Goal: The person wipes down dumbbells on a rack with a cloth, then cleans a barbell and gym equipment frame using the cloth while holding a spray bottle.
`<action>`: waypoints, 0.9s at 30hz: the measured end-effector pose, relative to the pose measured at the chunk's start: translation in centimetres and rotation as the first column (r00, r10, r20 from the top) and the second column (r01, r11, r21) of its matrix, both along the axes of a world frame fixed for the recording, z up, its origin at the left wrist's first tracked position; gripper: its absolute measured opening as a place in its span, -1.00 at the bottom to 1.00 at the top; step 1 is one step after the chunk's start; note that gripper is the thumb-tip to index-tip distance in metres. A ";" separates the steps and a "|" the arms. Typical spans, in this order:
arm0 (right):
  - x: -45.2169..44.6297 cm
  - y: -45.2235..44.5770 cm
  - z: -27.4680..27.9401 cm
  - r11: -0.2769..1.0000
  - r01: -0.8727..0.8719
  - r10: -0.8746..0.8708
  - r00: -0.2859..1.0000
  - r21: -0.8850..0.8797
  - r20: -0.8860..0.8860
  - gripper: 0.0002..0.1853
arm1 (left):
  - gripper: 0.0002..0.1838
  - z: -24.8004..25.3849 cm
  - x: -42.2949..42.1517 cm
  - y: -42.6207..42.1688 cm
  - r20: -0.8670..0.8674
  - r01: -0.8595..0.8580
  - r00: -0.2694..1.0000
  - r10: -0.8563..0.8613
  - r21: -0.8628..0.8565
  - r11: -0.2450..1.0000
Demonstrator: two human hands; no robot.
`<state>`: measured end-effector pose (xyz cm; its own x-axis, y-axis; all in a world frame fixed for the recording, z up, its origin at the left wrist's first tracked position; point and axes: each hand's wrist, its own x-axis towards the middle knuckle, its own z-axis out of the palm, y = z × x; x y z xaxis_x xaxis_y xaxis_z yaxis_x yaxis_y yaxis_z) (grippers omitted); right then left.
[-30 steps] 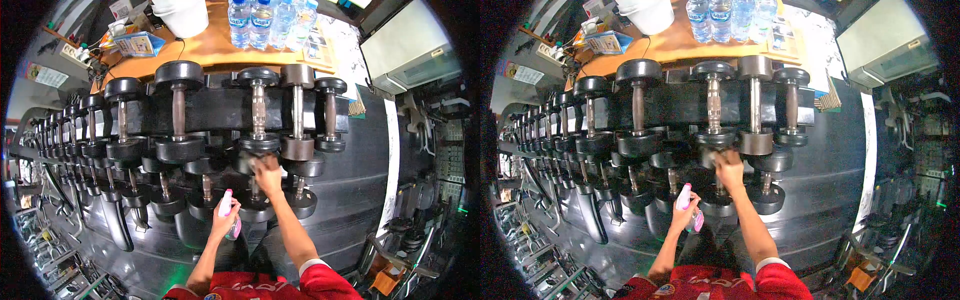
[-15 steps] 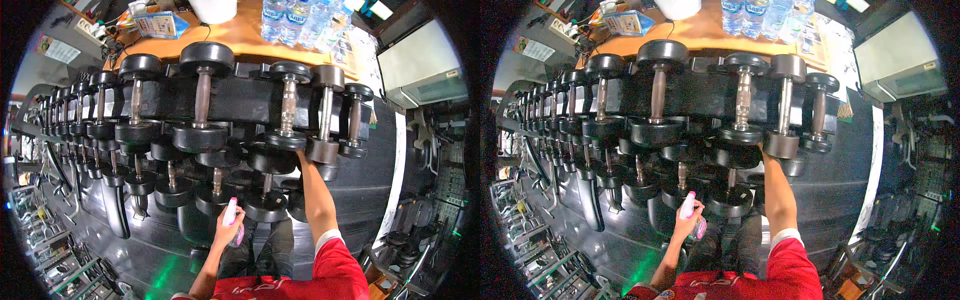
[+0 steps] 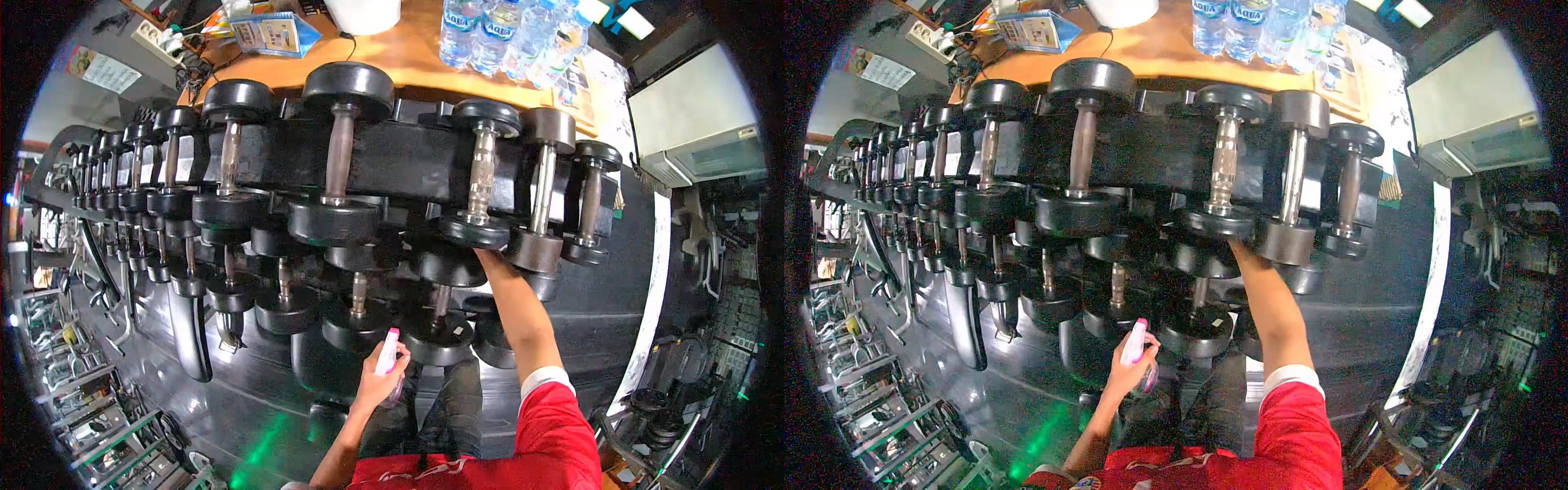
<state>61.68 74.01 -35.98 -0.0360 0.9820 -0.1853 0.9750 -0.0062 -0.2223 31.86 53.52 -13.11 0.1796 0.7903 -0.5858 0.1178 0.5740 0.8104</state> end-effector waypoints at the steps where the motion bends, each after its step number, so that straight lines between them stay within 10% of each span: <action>1: -0.8 0.7 -0.5 0.995 -0.090 0.089 0.995 -0.035 -0.040 -0.64 | -0.85 -0.2 0.0 -0.2 0.005 0.007 1.000 -0.007 -0.017 1.000; 7: -8.8 0.8 -1.0 0.763 -0.582 0.506 0.808 -0.280 -0.302 -0.63 | -0.82 -1.1 1.0 -2.1 0.040 0.031 0.999 -0.030 -0.024 0.999; 9: -9.6 -2.6 4.9 0.924 -0.371 0.254 0.776 -0.092 -0.578 -0.70 | -0.81 -1.0 1.7 -2.6 0.065 0.028 0.998 -0.027 -0.018 0.999; 12: -9.6 -6.9 12.4 0.861 -0.230 0.356 0.909 0.453 -0.216 -0.69 | -0.81 -0.5 2.8 -2.9 0.085 0.027 0.996 -0.023 -0.046 0.999; 17: -6.0 -14.7 15.0 0.874 0.233 -0.042 0.911 0.426 -0.411 -0.67 | -0.82 0.3 3.0 -2.1 0.109 0.032 0.994 -0.029 -0.020 0.999; 22: -5.1 -20.7 11.9 0.720 0.689 -0.562 0.513 -0.080 -0.649 -0.71 | -0.81 0.0 2.4 -1.5 0.109 -0.007 0.994 0.006 0.009 1.000; 26: -4.1 -21.4 5.6 0.698 0.631 -0.707 0.527 -0.339 -0.473 -0.64 | -0.78 -0.4 1.8 -1.8 0.076 0.012 0.997 -0.014 0.035 0.999; 27: -4.0 -21.5 2.1 0.487 0.553 -0.812 0.003 -0.675 -0.584 -0.66 | -0.78 -0.5 1.7 -1.9 0.075 0.018 0.997 -0.020 0.037 0.999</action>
<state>57.71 52.54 -33.90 0.3888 0.5675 -0.7258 -0.1859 -0.7233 -0.6651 33.52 51.61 -13.61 0.2374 0.8070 -0.5407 0.0660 0.5419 0.8378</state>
